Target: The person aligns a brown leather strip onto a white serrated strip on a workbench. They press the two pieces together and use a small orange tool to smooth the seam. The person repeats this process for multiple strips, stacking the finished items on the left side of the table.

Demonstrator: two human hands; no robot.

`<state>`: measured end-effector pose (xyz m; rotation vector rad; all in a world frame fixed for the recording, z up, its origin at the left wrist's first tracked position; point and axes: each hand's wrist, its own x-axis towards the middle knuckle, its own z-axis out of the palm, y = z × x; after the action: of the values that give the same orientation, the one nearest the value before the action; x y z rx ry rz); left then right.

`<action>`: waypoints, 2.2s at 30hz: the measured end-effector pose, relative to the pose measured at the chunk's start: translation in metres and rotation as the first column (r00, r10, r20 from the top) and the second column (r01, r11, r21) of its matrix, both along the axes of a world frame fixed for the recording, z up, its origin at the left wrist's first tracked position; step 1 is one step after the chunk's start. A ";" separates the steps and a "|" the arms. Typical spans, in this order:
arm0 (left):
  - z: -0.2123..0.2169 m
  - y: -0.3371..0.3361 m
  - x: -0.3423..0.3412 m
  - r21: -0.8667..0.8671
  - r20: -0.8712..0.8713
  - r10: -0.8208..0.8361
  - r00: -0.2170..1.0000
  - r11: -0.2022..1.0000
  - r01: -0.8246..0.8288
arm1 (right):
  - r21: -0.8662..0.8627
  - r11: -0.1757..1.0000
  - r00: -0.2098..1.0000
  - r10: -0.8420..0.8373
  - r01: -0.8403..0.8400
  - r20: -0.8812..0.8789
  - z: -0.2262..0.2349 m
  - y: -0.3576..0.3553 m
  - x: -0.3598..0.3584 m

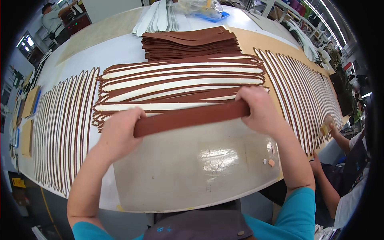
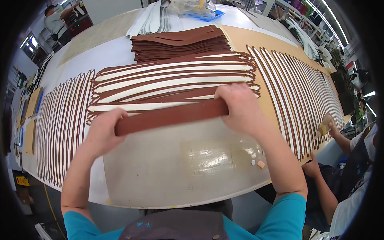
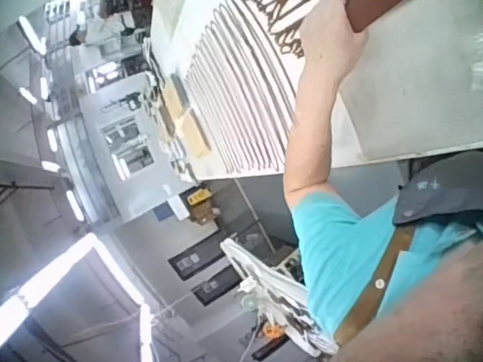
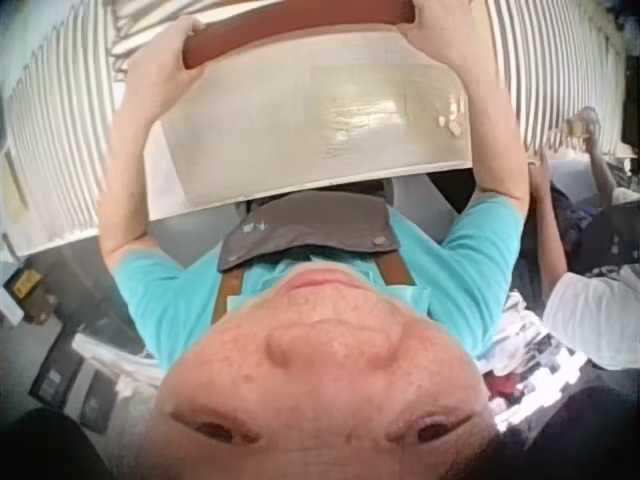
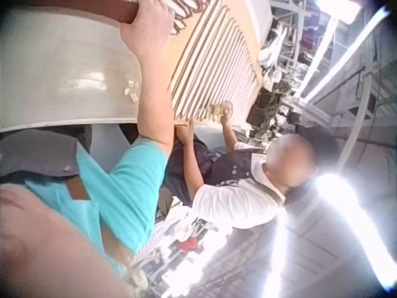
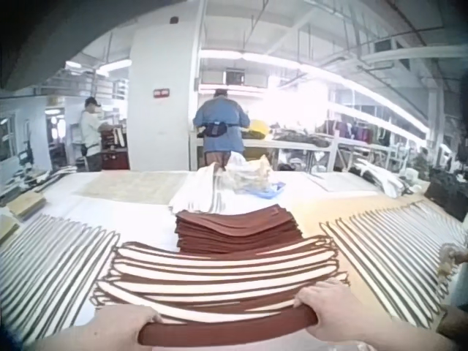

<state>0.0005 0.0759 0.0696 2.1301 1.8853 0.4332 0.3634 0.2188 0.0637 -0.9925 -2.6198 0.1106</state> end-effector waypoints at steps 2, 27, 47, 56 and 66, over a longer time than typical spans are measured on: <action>0.011 0.037 -0.014 0.160 -0.077 -0.016 0.997 0.987 0.028 | 0.131 0.991 0.999 0.032 -0.028 -0.028 0.023 0.037 -0.012; -0.032 0.267 -0.043 0.088 -0.474 -0.102 0.875 0.983 0.163 | 0.042 0.963 0.892 -0.262 0.265 0.368 -0.011 0.254 -0.047; -0.053 0.286 -0.050 0.165 -0.418 -0.044 0.907 0.979 0.124 | 0.154 0.968 0.898 -0.242 0.197 0.369 -0.034 0.272 -0.057; -0.050 0.292 -0.052 0.141 -0.214 0.016 0.977 0.990 0.015 | -0.157 0.922 0.876 -0.268 0.354 0.401 -0.015 0.283 -0.061; -0.035 0.271 -0.071 0.180 -0.236 -0.030 0.971 0.981 0.074 | -0.161 0.952 0.965 -0.253 0.262 0.071 -0.011 0.252 -0.043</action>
<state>-0.0705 0.3473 0.0346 2.4425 1.9744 0.3776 0.3200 0.4708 0.0523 -1.4036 -2.5293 0.2519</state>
